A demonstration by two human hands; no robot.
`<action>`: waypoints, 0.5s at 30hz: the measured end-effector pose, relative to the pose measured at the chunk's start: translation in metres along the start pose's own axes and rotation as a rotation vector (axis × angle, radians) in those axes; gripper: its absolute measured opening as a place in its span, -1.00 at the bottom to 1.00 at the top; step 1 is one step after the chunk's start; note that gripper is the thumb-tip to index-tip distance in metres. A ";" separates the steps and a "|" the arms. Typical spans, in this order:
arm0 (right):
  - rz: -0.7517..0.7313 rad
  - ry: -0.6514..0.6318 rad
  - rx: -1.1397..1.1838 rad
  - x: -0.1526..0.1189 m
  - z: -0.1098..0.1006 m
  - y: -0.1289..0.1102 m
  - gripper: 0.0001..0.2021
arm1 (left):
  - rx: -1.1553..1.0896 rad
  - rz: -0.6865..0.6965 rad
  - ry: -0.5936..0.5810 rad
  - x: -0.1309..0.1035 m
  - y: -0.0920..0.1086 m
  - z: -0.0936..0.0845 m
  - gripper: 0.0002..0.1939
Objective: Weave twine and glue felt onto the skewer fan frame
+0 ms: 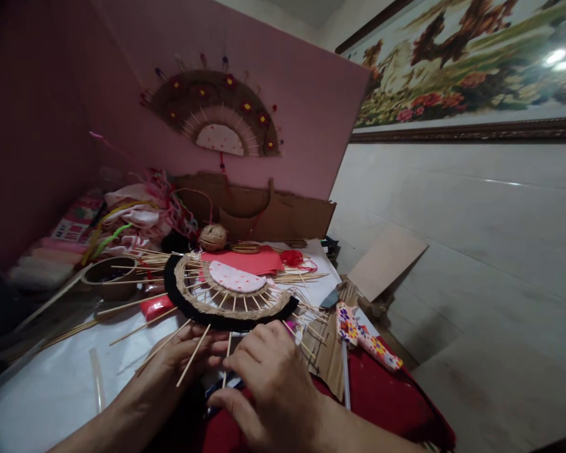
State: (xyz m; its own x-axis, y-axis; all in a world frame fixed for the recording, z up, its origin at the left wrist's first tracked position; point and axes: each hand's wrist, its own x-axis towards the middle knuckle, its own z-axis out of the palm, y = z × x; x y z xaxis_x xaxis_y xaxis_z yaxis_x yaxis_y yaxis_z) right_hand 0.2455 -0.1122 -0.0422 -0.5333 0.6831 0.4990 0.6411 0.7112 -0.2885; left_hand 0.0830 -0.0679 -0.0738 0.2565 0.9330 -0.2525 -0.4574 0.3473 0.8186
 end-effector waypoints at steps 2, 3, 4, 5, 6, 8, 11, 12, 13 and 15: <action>-0.008 0.018 0.001 0.000 0.001 0.000 -0.82 | -0.037 -0.019 -0.006 0.000 -0.001 0.000 -0.80; -0.010 0.022 0.000 0.000 0.002 0.000 -0.81 | -0.060 -0.033 -0.012 0.000 -0.002 0.000 -0.81; -0.014 0.023 -0.002 0.000 0.003 0.000 -0.80 | -0.081 -0.049 -0.017 0.000 -0.003 0.001 -0.81; -0.018 0.027 -0.005 0.000 0.004 0.001 -0.80 | -0.101 -0.062 -0.025 0.000 -0.003 0.001 -0.82; -0.021 0.027 -0.008 0.000 0.006 0.001 -0.80 | -0.121 -0.070 -0.033 0.001 -0.004 0.002 -0.82; -0.022 0.023 -0.010 -0.001 0.009 0.002 -0.81 | -0.152 -0.068 -0.040 0.001 -0.006 0.003 -0.80; -0.004 0.010 -0.005 -0.003 0.011 0.003 -0.82 | -0.173 -0.058 -0.017 0.001 -0.007 0.003 -0.77; 0.002 0.005 -0.003 -0.003 0.011 0.003 -0.82 | -0.172 -0.057 -0.008 0.001 -0.007 0.003 -0.76; 0.007 0.002 -0.001 -0.003 0.010 0.003 -0.81 | -0.169 -0.055 -0.002 0.000 -0.007 0.003 -0.76; 0.007 -0.005 0.007 -0.003 0.008 0.002 -0.80 | -0.157 -0.052 0.000 0.000 -0.007 0.003 -0.76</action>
State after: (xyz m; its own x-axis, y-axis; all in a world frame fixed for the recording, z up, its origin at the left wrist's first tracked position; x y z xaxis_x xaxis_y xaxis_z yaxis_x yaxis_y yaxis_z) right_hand 0.2437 -0.1115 -0.0507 -0.5320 0.6886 0.4928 0.6408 0.7078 -0.2973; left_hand 0.0888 -0.0709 -0.0784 0.2830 0.9133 -0.2928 -0.5707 0.4057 0.7140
